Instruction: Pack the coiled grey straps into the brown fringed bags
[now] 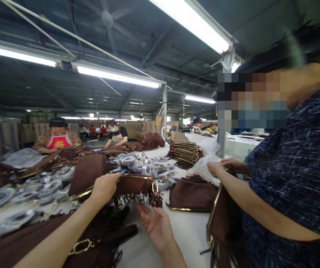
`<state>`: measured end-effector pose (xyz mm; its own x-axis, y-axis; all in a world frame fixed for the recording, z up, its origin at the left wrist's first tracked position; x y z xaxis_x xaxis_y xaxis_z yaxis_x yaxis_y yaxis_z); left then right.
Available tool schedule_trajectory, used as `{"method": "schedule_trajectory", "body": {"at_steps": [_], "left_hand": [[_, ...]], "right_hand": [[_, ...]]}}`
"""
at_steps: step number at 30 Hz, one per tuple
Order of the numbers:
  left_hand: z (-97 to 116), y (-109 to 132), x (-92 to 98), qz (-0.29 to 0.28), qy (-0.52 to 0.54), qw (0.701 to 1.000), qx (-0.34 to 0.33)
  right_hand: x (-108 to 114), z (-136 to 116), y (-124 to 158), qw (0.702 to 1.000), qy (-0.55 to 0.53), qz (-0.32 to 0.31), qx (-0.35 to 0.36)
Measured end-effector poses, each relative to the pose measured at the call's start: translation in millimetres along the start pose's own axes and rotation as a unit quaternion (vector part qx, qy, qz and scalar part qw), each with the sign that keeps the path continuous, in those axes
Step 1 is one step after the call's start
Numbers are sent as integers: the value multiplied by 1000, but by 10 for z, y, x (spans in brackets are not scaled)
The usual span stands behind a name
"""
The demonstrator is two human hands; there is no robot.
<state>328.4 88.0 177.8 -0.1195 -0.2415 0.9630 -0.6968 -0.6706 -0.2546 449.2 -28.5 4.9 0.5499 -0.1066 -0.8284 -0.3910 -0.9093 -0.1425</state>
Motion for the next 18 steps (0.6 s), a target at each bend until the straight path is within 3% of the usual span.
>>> {"method": "schedule_trajectory", "body": {"at_steps": [2, 4, 12, 15, 18], "left_hand": [[-17, 41, 41, 4, -4, 1000, 3], [-18, 69, 51, 11, -7, 1000, 5], [4, 131, -15, 35, -19, 999, -11], [29, 95, -21, 41, -28, 999, -3], [73, -59, 90, 56, -32, 998, 25]], "right_hand": [[-114, -56, 52, 993, -108, -44, -20], [-145, -132, 89, 988, -145, -55, -16], [64, -346, 59, 982, -157, -48, 90], [129, -254, 8, 990, -133, -21, 53], [267, -141, -27, 993, -87, 77, 37]]}}
Point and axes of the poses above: each hand's wrist, its own y-axis away from the middle knuckle, its own x-axis out of the back of the hand, z = x × y, the point moved 6 cm from there along -y, towards the middle knuckle, and after that the axes turned 9 degrees about -z, right-handed, at the moved point
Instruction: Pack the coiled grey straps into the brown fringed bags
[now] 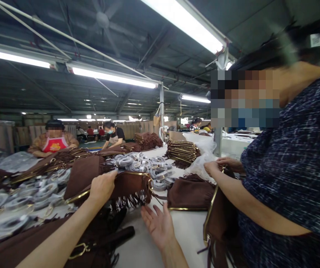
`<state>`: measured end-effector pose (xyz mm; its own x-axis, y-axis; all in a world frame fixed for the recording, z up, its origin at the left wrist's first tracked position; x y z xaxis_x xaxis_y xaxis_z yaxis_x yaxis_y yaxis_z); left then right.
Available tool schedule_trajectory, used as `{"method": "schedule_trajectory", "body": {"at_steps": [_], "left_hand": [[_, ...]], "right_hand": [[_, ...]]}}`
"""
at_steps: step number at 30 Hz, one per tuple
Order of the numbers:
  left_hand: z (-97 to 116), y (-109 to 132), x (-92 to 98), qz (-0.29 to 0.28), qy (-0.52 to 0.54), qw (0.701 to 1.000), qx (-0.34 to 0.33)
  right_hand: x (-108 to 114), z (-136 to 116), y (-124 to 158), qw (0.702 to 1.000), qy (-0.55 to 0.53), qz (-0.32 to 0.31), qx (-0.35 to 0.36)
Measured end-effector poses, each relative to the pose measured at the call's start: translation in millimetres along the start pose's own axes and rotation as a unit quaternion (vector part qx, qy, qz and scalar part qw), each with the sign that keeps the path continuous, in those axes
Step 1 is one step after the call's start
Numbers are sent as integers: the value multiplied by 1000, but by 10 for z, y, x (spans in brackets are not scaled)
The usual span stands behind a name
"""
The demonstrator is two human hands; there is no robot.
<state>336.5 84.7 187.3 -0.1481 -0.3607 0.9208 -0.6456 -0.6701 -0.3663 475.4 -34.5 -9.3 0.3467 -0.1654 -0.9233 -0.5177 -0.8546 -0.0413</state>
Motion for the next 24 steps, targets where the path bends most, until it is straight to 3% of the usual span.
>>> {"method": "schedule_trajectory", "body": {"at_steps": [3, 6, 8, 13, 16, 21, 24], "left_hand": [[82, -225, 170, 25, 2, 999, 28], [252, -310, 195, 42, 10, 998, 35], [442, -212, 26, 36, 14, 999, 18], [984, 353, -868, -45, 19, 997, -53], [1151, 564, -1225, -69, 23, 995, -73], [1176, 581, -1335, -89, 35, 993, -68], [1213, 597, -1348, -107, 46, 991, -58]], "right_hand": [[197, -84, -2, 989, 37, 121, 75], [321, -268, 27, 973, 37, 178, 142], [367, -391, 55, 963, 35, 199, 177], [434, -473, 75, 952, 33, 225, 204], [466, -454, 70, 952, 40, 225, 204], [384, -459, 102, 959, 76, 203, 183], [271, -428, 64, 968, 114, 151, 164]]}}
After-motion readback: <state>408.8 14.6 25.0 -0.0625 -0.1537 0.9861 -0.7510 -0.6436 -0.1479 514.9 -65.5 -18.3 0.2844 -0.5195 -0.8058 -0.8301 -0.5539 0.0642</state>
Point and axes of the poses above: each hand's wrist, its own y-axis away from the middle knuckle, its own x-axis out of the back of the hand, z = x × y, the point moved 6 cm from there along -y, towards the middle knuckle, and after that the axes turned 9 degrees about -z, right-handed, at the moved point
